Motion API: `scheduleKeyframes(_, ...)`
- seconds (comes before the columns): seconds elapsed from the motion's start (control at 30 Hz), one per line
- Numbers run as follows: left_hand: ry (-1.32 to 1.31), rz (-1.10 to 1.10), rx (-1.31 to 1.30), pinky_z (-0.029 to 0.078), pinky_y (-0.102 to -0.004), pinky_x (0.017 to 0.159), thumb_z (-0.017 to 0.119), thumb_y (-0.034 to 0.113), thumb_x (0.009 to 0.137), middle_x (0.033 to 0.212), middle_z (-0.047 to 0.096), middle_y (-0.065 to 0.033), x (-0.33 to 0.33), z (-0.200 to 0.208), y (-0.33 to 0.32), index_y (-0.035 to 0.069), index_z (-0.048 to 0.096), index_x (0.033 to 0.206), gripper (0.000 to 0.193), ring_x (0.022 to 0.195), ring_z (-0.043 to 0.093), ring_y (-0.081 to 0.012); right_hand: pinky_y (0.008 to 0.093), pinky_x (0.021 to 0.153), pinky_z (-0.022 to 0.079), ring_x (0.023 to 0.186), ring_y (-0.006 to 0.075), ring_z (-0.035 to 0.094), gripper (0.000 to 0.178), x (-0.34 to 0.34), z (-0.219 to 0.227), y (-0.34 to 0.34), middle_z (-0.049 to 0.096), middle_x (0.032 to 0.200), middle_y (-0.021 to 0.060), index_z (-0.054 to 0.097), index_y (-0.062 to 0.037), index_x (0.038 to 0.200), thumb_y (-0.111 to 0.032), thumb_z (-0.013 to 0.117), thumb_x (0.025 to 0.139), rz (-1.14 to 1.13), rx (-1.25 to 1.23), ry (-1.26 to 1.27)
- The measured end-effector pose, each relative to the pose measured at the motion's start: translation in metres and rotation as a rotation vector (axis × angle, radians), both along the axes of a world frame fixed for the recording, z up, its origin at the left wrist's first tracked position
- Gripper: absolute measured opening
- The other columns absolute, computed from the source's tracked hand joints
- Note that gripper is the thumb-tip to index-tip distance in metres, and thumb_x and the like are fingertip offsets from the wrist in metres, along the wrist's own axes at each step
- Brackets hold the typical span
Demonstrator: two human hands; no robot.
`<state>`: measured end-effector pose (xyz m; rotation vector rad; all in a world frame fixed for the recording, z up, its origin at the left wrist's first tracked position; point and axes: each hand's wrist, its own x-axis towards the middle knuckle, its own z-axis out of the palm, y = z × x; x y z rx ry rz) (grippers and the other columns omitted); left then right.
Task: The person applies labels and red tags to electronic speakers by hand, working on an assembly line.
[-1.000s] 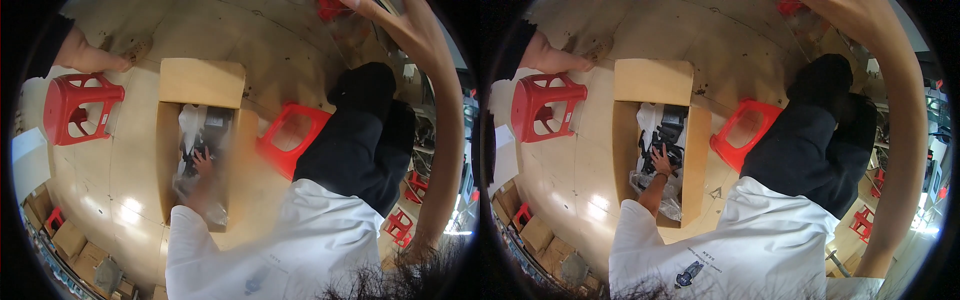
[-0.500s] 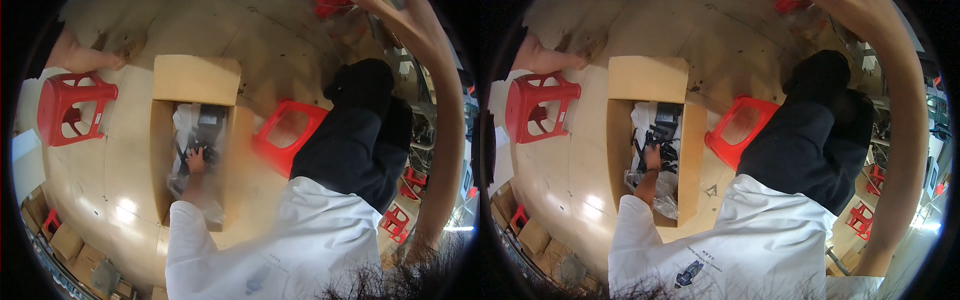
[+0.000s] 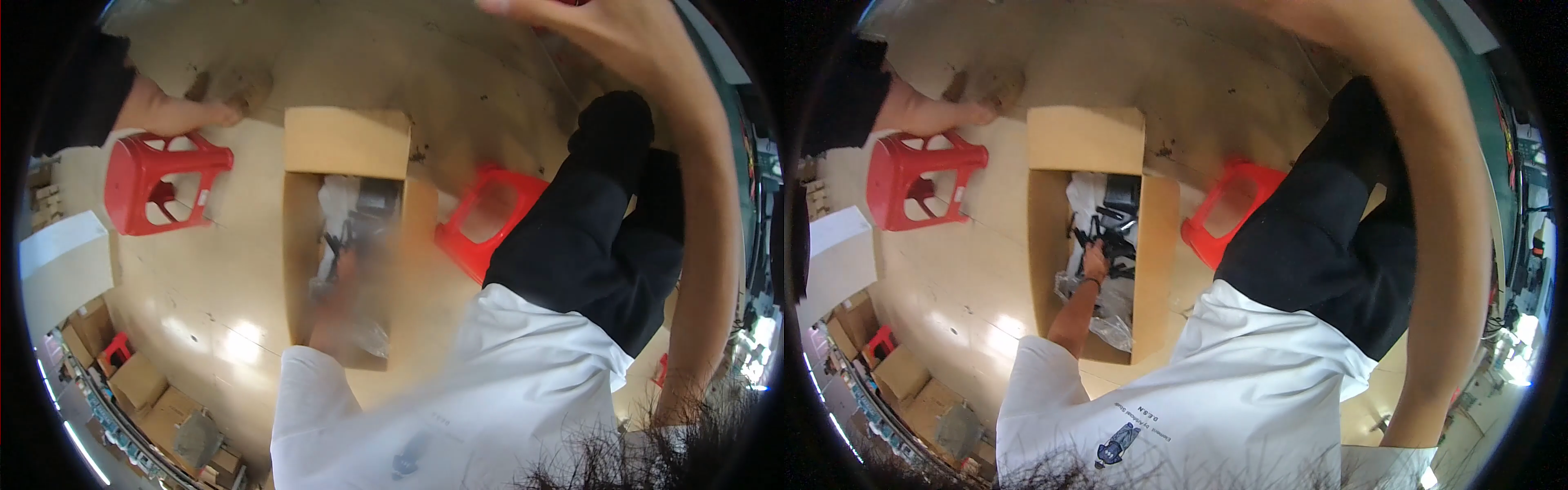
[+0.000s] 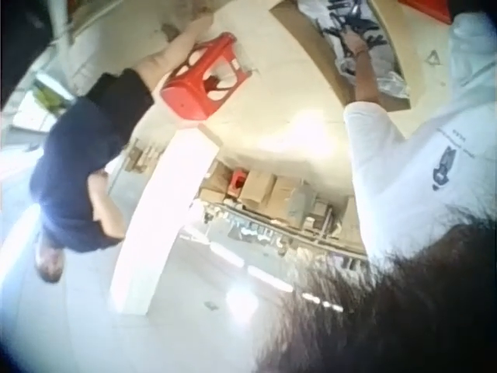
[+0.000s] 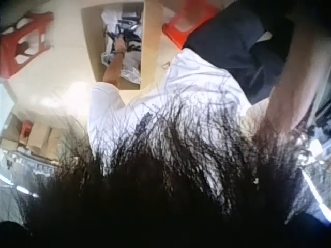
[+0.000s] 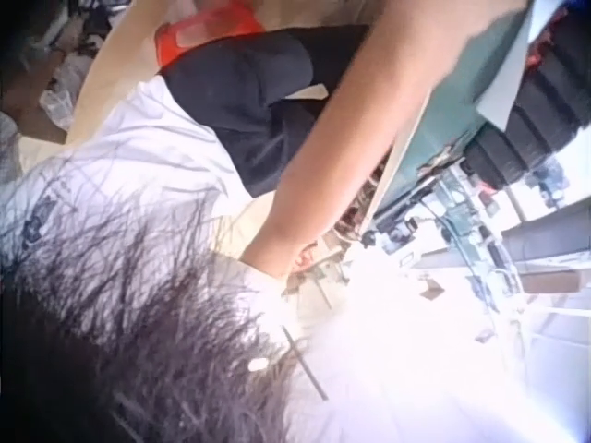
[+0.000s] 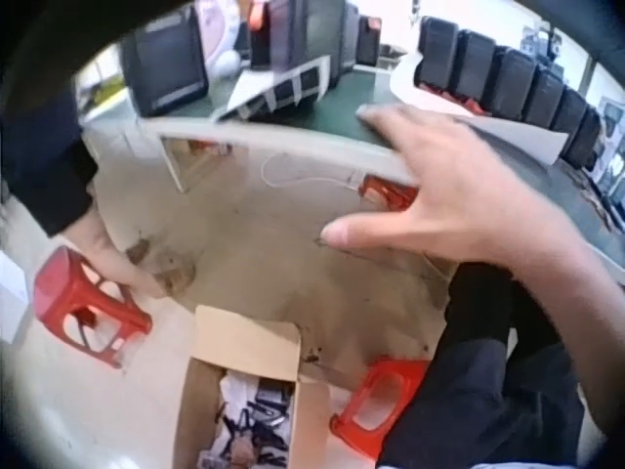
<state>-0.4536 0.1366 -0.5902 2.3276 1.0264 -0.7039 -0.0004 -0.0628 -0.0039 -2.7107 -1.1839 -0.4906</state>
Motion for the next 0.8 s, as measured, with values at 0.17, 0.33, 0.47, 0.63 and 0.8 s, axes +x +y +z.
scheduleKeyframes(0.17,-0.007,-0.001,-0.068,0.054,-0.0500,0.097,0.084,0.010,0.078,0.121,0.066,-0.0232,0.019,0.042,-0.030,0.007,0.061,0.126,0.054,0.115,0.064,-0.0446,0.0520,0.117,0.038,0.139,0.0446,0.046,0.111,-0.003,-0.001,-0.001,0.048,0.146,0.0333,0.043,0.0106,0.146,-0.076,0.068,0.082,-0.008,-0.149,0.057)
scheduleKeyframes(0.33,-0.223,-0.021,-0.052,0.059,-0.0427,0.078,0.080,0.012,0.081,0.104,0.074,-0.0196,0.024,0.095,0.009,0.002,0.061,0.127,0.052,0.091,0.074,-0.0370,0.0499,0.116,0.036,0.138,0.0416,0.048,0.102,-0.007,0.027,-0.006,0.053,0.140,0.0316,0.047,0.0113,0.141,-0.071,0.068,0.084,0.042,-0.169,0.097)
scheduleKeyframes(0.47,-0.442,0.432,-0.490,0.051,-0.0272,0.049,0.073,0.006,0.084,0.089,0.070,-0.0111,0.050,0.192,0.011,-0.006,0.061,0.122,0.041,0.060,0.064,-0.0130,0.0493,0.117,0.034,0.138,0.0405,0.046,0.099,-0.002,0.028,-0.009,0.053,0.141,0.0289,0.047,0.0066,0.145,-0.070,0.069,0.084,0.068,-0.160,0.165)
scheduleKeyframes(0.63,-0.461,0.523,-0.536,0.047,-0.0263,0.050,0.068,0.004,0.085,0.079,0.064,-0.0026,0.114,0.363,-0.008,-0.001,0.063,0.116,0.032,0.060,0.058,-0.0107,0.0548,0.120,0.031,0.145,0.0385,0.042,0.102,0.008,-0.029,0.002,0.049,0.151,0.0261,0.048,0.0001,0.148,-0.073,0.068,0.080,0.028,0.145,-0.028)
scheduleKeyframes(0.8,-0.410,0.435,-0.329,0.050,-0.0249,0.057,0.069,0.006,0.086,0.090,0.064,-0.0034,0.116,0.474,-0.013,0.001,0.063,0.121,0.036,0.066,0.060,-0.0088,0.0550,0.122,0.026,0.143,0.0401,0.042,0.086,0.005,-0.025,-0.004,0.051,0.147,0.0256,0.047,0.0021,0.148,-0.057,0.069,0.090,0.159,0.484,0.240)
